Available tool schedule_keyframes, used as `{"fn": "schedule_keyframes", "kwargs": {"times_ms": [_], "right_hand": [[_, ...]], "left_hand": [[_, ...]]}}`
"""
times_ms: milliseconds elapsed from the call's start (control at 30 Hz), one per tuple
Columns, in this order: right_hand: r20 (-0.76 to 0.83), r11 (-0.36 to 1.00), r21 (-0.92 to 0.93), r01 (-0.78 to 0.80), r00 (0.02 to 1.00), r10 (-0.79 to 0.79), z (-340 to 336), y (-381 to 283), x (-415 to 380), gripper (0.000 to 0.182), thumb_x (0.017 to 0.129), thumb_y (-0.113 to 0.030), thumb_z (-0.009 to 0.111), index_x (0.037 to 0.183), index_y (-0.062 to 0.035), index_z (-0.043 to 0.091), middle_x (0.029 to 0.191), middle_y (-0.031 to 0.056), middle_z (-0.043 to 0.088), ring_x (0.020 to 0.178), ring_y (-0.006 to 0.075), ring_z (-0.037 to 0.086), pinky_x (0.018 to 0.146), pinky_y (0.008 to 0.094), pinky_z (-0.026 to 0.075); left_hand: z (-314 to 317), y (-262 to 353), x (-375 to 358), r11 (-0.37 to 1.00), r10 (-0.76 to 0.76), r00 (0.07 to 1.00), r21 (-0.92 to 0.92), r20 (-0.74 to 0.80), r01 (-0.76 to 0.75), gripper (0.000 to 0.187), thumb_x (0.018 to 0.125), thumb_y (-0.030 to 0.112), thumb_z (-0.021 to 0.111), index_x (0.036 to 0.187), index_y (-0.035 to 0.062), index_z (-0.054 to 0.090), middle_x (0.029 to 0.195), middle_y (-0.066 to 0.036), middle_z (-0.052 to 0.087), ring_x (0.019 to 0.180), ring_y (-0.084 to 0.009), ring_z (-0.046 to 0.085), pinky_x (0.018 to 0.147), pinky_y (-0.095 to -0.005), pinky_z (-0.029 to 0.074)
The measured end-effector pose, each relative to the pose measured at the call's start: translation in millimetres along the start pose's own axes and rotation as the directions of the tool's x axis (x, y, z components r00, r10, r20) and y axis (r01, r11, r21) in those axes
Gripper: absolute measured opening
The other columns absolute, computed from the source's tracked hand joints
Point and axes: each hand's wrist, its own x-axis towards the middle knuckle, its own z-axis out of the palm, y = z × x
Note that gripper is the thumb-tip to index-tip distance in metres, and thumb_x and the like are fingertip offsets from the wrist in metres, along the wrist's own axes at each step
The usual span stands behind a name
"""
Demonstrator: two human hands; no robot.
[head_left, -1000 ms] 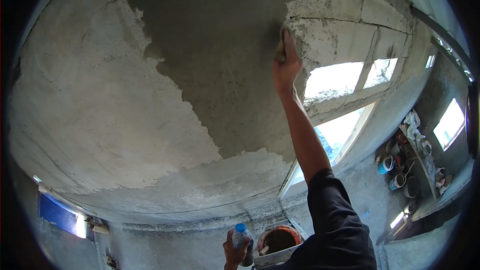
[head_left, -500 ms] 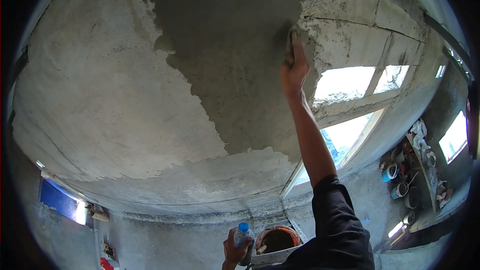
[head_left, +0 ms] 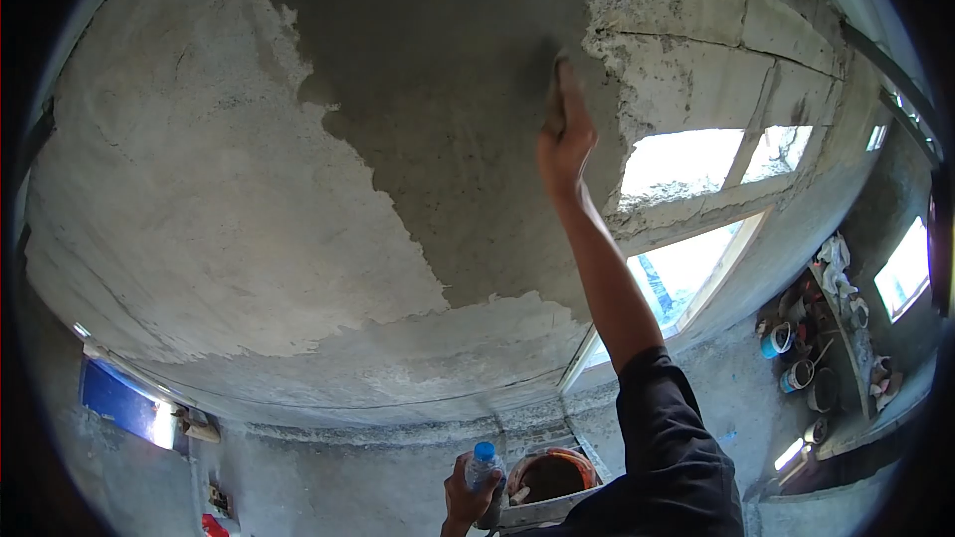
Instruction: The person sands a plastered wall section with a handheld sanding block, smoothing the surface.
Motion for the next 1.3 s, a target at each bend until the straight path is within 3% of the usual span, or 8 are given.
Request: {"fn": "schedule_keyframes", "kwargs": {"times_ms": [133,300,433,533,733,833,1133,1300], "right_hand": [[-0.015,0.992,-0.120,0.047,0.999,-0.050,24,21,7,0.059,0.075,0.015,0.038,0.129,-0.0059,0.049,0.129,0.0140,0.052,0.114,0.0274,0.054,0.090,0.0335,0.048],[0.456,0.993,0.082,0.089,0.882,-0.117,12,-1,-49,0.052,0.078,0.010,0.045,0.127,-0.0056,0.051,0.128,0.0102,0.053,0.118,0.0285,0.050,0.101,0.0386,0.040],[0.233,0.980,0.156,-0.126,0.969,0.088,-4,0,-18,0.045,0.082,0.004,0.047,0.126,-0.0046,0.052,0.126,0.0111,0.055,0.118,0.0282,0.050,0.102,0.0401,0.039],[0.012,0.994,-0.045,0.101,0.995,-0.101,7,22,13,0.059,0.075,0.007,0.052,0.130,-0.0142,0.048,0.131,0.0110,0.049,0.118,0.0337,0.049,0.094,0.0369,0.047],[0.547,0.950,-0.011,0.312,0.797,-0.255,26,17,-66,0.065,0.072,0.002,0.062,0.132,-0.0149,0.046,0.139,0.0097,0.041,0.125,0.0331,0.042,0.098,0.0389,0.045],[0.582,0.940,0.060,0.336,0.753,-0.306,13,9,-70,0.062,0.073,-0.002,0.064,0.131,-0.0128,0.046,0.138,0.0080,0.042,0.126,0.0305,0.041,0.102,0.0409,0.041],[0.612,0.773,-0.097,0.627,0.650,-0.451,1,51,9,0.071,0.069,0.011,0.061,0.134,-0.0087,0.041,0.143,0.0071,0.036,0.129,0.0287,0.037,0.107,0.0453,0.034],[0.399,0.914,-0.270,0.304,0.899,-0.181,-30,62,-13,0.071,0.066,0.009,0.061,0.133,-0.0079,0.043,0.140,0.0095,0.038,0.130,0.0297,0.036,0.106,0.0428,0.036]], "left_hand": [[0,4,0,1.000,-0.017,1.000,0.012,0.000,0.017,0.050,0.073,0.031,0.075,0.108,0.0053,0.052,0.085,-0.017,0.066,0.080,-0.0333,0.067,0.069,-0.0395,0.052],[4,-5,2,1.000,-0.023,1.000,-0.014,-0.001,0.023,0.048,0.074,0.033,0.074,0.107,0.0046,0.052,0.082,-0.015,0.066,0.076,-0.0289,0.067,0.068,-0.0373,0.052],[3,-4,-3,1.000,-0.006,0.999,-0.021,-0.044,0.005,0.048,0.075,0.035,0.074,0.105,0.0036,0.052,0.079,-0.011,0.066,0.072,-0.0242,0.067,0.066,-0.0352,0.052],[3,-6,-3,1.000,0.008,1.000,-0.026,-0.030,-0.009,0.048,0.075,0.036,0.073,0.104,0.0040,0.052,0.079,-0.012,0.066,0.073,-0.0248,0.067,0.067,-0.0357,0.052],[4,-8,-1,1.000,0.031,0.999,0.003,-0.034,-0.030,0.049,0.075,0.039,0.072,0.105,0.0053,0.053,0.080,-0.013,0.066,0.074,-0.0274,0.067,0.066,-0.0365,0.052],[11,-38,-6,0.987,-0.036,0.999,-0.158,0.035,0.041,0.053,0.077,0.028,0.070,0.122,0.0093,0.049,0.095,-0.022,0.063,0.080,-0.0418,0.060,0.066,-0.0513,0.047],[0,-13,3,1.000,0.001,1.000,0.024,-0.013,-0.001,0.051,0.073,0.039,0.074,0.106,0.0062,0.053,0.085,-0.017,0.067,0.081,-0.0340,0.067,0.070,-0.0402,0.053],[-7,-21,-14,0.996,-0.055,0.998,-0.065,-0.015,0.053,0.052,0.076,0.036,0.071,0.114,0.0063,0.050,0.083,-0.017,0.065,0.075,-0.0337,0.064,0.065,-0.0429,0.050]]}}
